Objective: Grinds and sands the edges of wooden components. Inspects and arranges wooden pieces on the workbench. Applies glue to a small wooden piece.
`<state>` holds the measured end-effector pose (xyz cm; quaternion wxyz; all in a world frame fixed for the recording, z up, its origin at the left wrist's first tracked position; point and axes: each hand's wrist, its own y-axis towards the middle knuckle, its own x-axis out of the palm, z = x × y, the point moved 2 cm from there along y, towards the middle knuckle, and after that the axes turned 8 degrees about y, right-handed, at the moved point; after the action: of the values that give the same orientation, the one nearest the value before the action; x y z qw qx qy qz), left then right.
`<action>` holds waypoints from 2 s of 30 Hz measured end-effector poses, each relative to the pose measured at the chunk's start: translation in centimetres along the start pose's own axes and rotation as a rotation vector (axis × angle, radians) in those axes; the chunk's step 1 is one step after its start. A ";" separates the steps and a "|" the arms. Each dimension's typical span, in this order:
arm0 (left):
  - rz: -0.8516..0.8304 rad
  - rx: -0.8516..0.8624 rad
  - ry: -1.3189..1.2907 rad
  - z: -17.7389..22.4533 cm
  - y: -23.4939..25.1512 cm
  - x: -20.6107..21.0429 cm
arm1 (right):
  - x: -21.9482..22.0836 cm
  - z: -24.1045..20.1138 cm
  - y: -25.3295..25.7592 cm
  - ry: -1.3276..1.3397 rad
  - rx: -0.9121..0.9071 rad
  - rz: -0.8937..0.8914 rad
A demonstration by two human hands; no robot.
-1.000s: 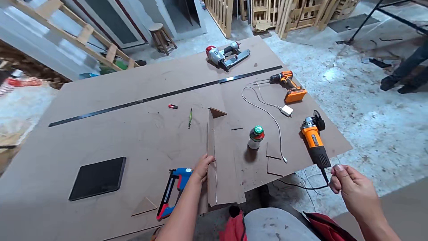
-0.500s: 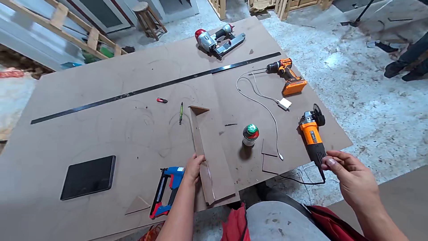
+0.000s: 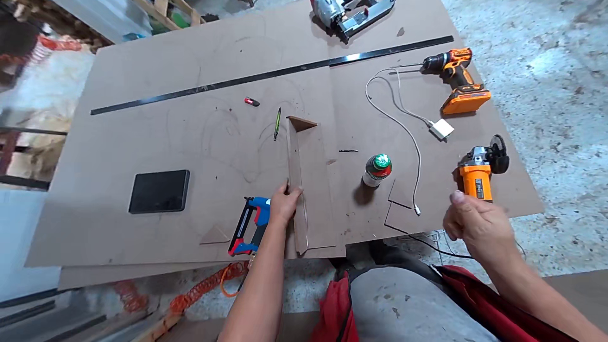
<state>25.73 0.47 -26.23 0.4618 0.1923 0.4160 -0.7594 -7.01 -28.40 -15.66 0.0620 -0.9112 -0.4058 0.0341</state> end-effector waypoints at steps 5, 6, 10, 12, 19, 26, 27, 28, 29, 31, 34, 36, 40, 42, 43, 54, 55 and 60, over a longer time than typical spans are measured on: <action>-0.138 0.580 -0.671 9.1 -13.5 -1.4 | 9.6 -0.7 0.0 -0.057 0.207 -0.502; -0.241 0.668 -0.791 11.2 -16.3 -1.3 | 12.2 -1.4 -0.4 -0.032 0.260 -0.589; -0.337 0.841 -1.005 13.6 -21.1 -3.2 | 18.9 -4.5 -3.1 0.077 0.133 -0.677; -0.351 0.861 -0.989 11.7 -21.4 -5.1 | 20.5 -5.1 -4.1 0.058 0.074 -0.774; -0.463 0.820 -1.131 4.1 -22.5 -9.9 | 25.4 -5.3 -7.1 -0.129 -0.069 -1.151; -0.010 0.294 -0.027 -6.5 -15.3 -7.9 | 22.7 8.0 -2.0 -0.713 0.078 -0.693; -0.082 0.242 0.108 -7.2 -14.3 -6.6 | 22.9 9.3 -1.0 -0.707 0.117 -0.628; -0.149 0.224 0.219 -7.5 -13.4 -5.5 | 23.5 10.5 0.0 -0.646 0.141 -0.572; -0.211 0.207 0.290 -7.5 -12.7 -4.6 | 24.4 11.2 0.9 -0.548 0.162 -0.540; -0.278 0.155 0.340 -7.3 -11.7 -3.2 | 26.6 12.2 1.8 -0.396 0.218 -0.541; -0.318 0.111 0.366 -6.8 -11.4 -2.4 | 28.7 14.0 0.5 -0.385 0.297 -0.576; -0.326 0.111 0.385 -6.5 -11.1 -2.1 | 28.9 14.5 -1.2 -0.349 0.357 -0.579; -0.340 0.114 0.365 -7.4 -9.7 -1.4 | 28.1 15.8 -5.2 -0.160 0.515 -0.542; -0.330 0.105 0.347 -7.5 -9.6 -1.2 | 27.7 15.9 -7.1 -0.080 0.572 -0.544; -0.333 0.097 0.342 -7.5 -9.6 -1.2 | 27.5 15.7 -8.1 -0.057 0.600 -0.552; -0.149 0.395 -0.401 -8.2 -16.7 -4.4 | 25.0 7.4 -12.9 0.192 0.148 -0.593; -0.178 0.443 -0.568 -7.1 -17.2 -4.5 | 26.4 6.0 -13.3 0.167 0.070 -0.653; -0.059 0.484 -0.878 -3.7 -16.5 -10.0 | 30.6 2.0 -15.8 -0.013 -0.213 -0.768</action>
<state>16.19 12.63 -14.13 0.5138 -0.0556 -0.0006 -0.8561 1.62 5.04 -15.75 -0.0273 -0.6943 -0.7186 -0.0282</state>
